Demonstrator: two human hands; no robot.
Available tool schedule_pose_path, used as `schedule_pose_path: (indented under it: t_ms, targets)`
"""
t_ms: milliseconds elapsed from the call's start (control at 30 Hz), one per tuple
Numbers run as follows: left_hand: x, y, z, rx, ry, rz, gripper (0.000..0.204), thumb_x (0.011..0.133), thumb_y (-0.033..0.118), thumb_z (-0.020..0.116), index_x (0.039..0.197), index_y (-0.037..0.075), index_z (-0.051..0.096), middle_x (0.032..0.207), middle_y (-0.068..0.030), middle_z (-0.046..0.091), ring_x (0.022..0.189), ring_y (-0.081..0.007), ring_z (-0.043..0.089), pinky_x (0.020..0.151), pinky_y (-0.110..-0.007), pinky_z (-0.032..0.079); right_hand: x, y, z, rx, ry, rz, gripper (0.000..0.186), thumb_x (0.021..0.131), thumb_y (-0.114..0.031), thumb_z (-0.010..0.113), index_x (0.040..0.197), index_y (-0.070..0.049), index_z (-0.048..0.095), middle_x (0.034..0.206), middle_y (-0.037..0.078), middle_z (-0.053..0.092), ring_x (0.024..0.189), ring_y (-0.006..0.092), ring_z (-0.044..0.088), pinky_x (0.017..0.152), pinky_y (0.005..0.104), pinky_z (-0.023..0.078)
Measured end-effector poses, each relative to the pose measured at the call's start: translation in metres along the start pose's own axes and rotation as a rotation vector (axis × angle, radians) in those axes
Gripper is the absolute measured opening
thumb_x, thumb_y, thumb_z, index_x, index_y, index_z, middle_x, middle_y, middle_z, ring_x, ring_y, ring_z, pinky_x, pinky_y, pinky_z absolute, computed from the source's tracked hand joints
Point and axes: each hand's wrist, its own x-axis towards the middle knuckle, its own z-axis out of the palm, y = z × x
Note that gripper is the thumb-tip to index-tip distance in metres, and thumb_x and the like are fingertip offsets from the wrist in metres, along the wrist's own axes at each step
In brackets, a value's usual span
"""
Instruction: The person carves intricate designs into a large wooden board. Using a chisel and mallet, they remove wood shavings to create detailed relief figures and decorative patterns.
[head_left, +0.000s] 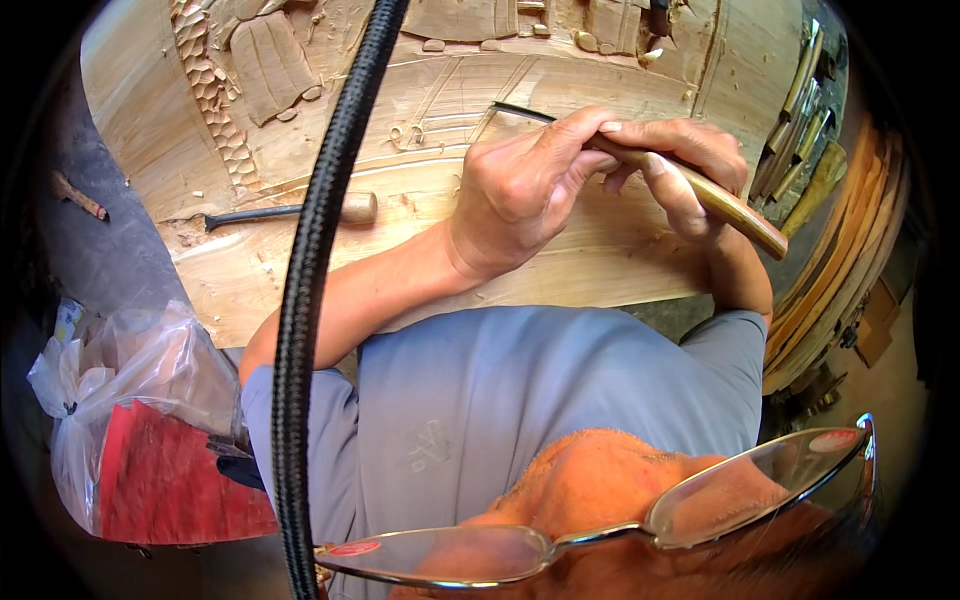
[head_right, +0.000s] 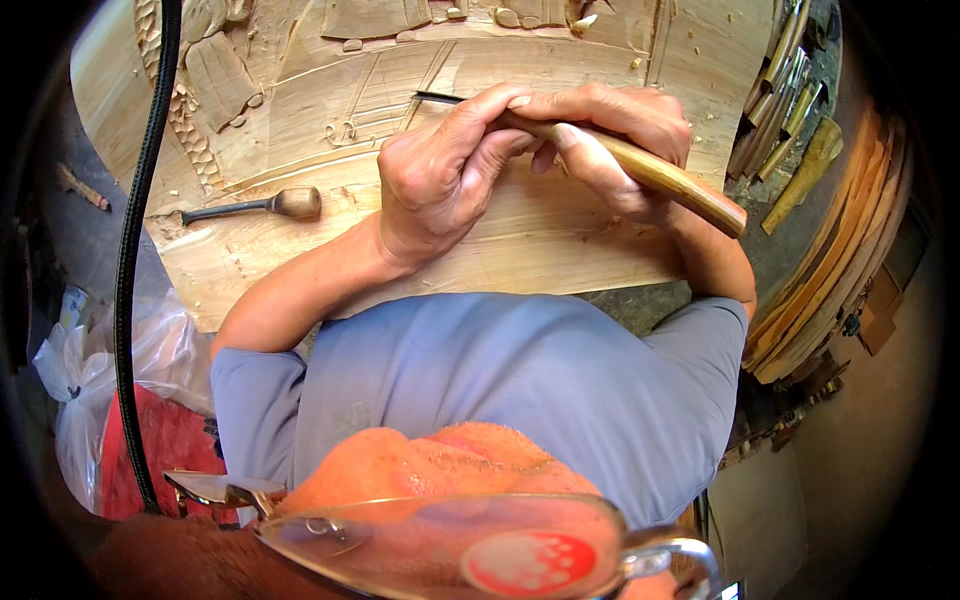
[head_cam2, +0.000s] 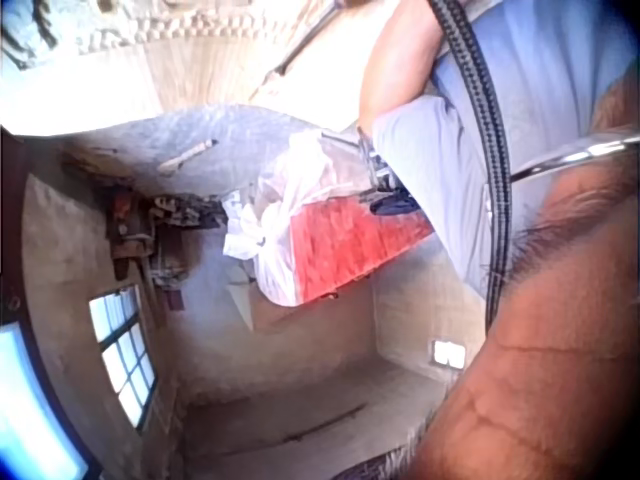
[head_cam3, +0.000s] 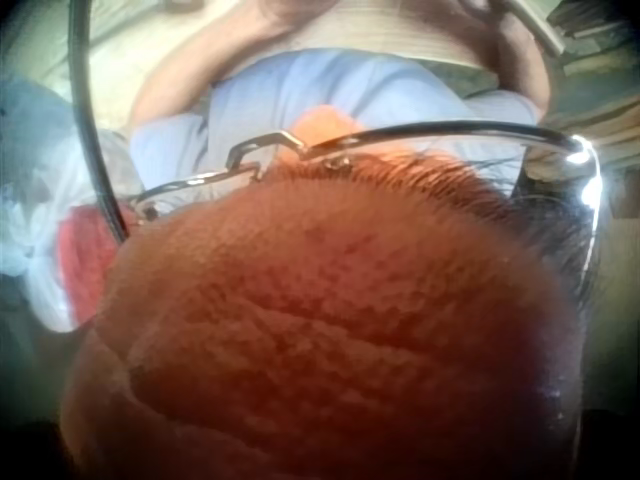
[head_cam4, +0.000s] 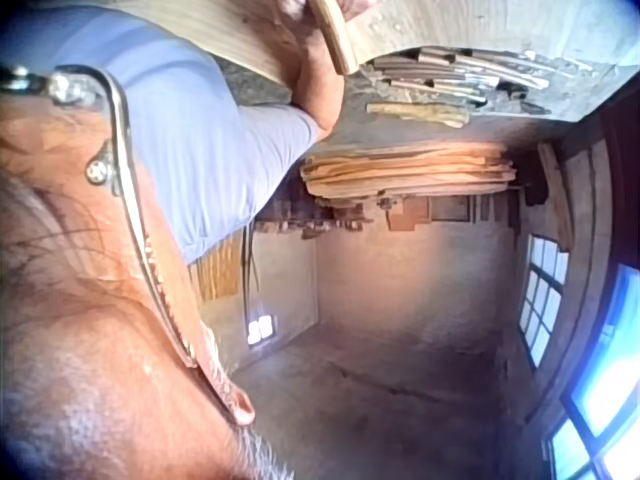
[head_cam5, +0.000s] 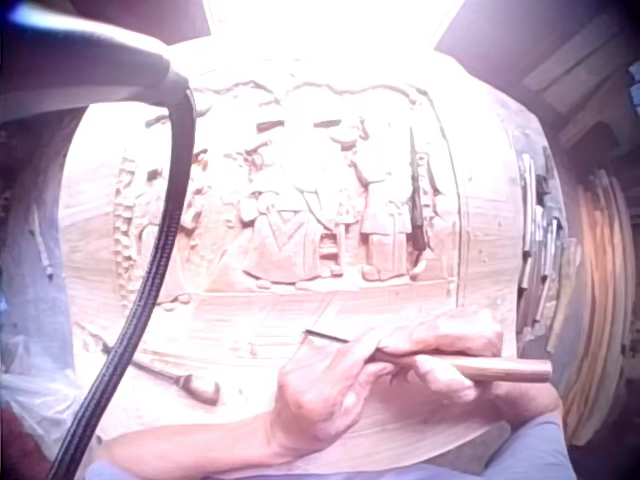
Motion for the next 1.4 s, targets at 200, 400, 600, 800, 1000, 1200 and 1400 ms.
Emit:
schedule_pose_path:
  t_ms: [200,400,600,800,1000,1200,1400]
  targets:
    - [0.0,0.001,-0.002,-0.007,-0.024,-0.047,0.039,0.097,0.0,0.076,0.135,0.003,0.069,0.093,-0.0087,0.082,0.076,-0.0215,0.079,0.064,-0.031,0.061,0.004,0.003,0.003,-0.004,0.041,-0.034,0.033,0.089,-0.001,0.062,0.116,0.003,0.08,0.088,0.015,0.081,0.073,0.0221,0.08,0.068,0.0344,0.064]
    - [-0.001,-0.001,-0.001,0.008,-0.019,-0.052,0.038,0.097,0.0,0.076,0.134,0.003,0.069,0.095,-0.0087,0.082,0.078,-0.0213,0.08,0.065,-0.031,0.062,0.007,-0.001,0.0,-0.042,-0.021,-0.022,0.031,0.094,0.0,0.06,0.119,0.008,0.076,0.093,0.022,0.081,0.077,0.0284,0.082,0.071,0.0369,0.065]
    - [0.001,-0.001,-0.003,-0.018,-0.018,-0.037,0.038,0.098,0.0,0.076,0.135,0.003,0.068,0.096,-0.0091,0.083,0.079,-0.0207,0.08,0.064,-0.031,0.062,0.01,-0.004,-0.002,-0.026,-0.042,-0.026,0.031,0.093,0.001,0.06,0.119,0.008,0.076,0.094,0.022,0.081,0.077,0.0283,0.082,0.071,0.0362,0.066]
    - [-0.003,-0.003,-0.001,0.023,-0.006,-0.053,0.038,0.099,0.002,0.076,0.136,0.001,0.068,0.096,-0.0087,0.083,0.079,-0.0193,0.081,0.065,-0.029,0.063,0.02,-0.013,-0.004,-0.069,-0.025,-0.023,0.029,0.091,0.0,0.067,0.117,-0.002,0.08,0.087,0.012,0.081,0.072,0.0204,0.08,0.066,0.0326,0.064]
    - [-0.001,-0.008,-0.001,-0.01,0.051,0.015,0.039,0.101,0.002,0.075,0.138,0.0,0.067,0.092,-0.0093,0.082,0.079,-0.0193,0.08,0.066,-0.029,0.062,0.029,-0.016,-0.007,-0.085,-0.064,-0.061,0.025,0.095,-0.005,0.07,0.118,-0.002,0.079,0.085,0.012,0.08,0.071,0.0204,0.08,0.065,0.033,0.064]
    - [-0.001,-0.007,-0.003,-0.022,0.023,-0.015,0.035,0.102,0.001,0.072,0.136,-0.001,0.068,0.091,-0.0095,0.082,0.078,-0.0184,0.079,0.067,-0.029,0.062,0.027,-0.01,-0.005,-0.033,-0.052,-0.048,0.026,0.093,-0.002,0.066,0.116,-0.001,0.079,0.086,0.012,0.081,0.071,0.0201,0.08,0.066,0.0328,0.065]
    - [-0.002,-0.009,-0.002,-0.044,0.013,-0.025,0.033,0.103,-0.001,0.071,0.136,0.0,0.068,0.088,-0.0095,0.081,0.077,-0.0187,0.08,0.066,-0.03,0.062,0.024,-0.006,-0.004,-0.039,-0.04,-0.046,0.027,0.092,-0.001,0.063,0.114,0.0,0.079,0.087,0.013,0.081,0.071,0.0201,0.08,0.067,0.0334,0.065]
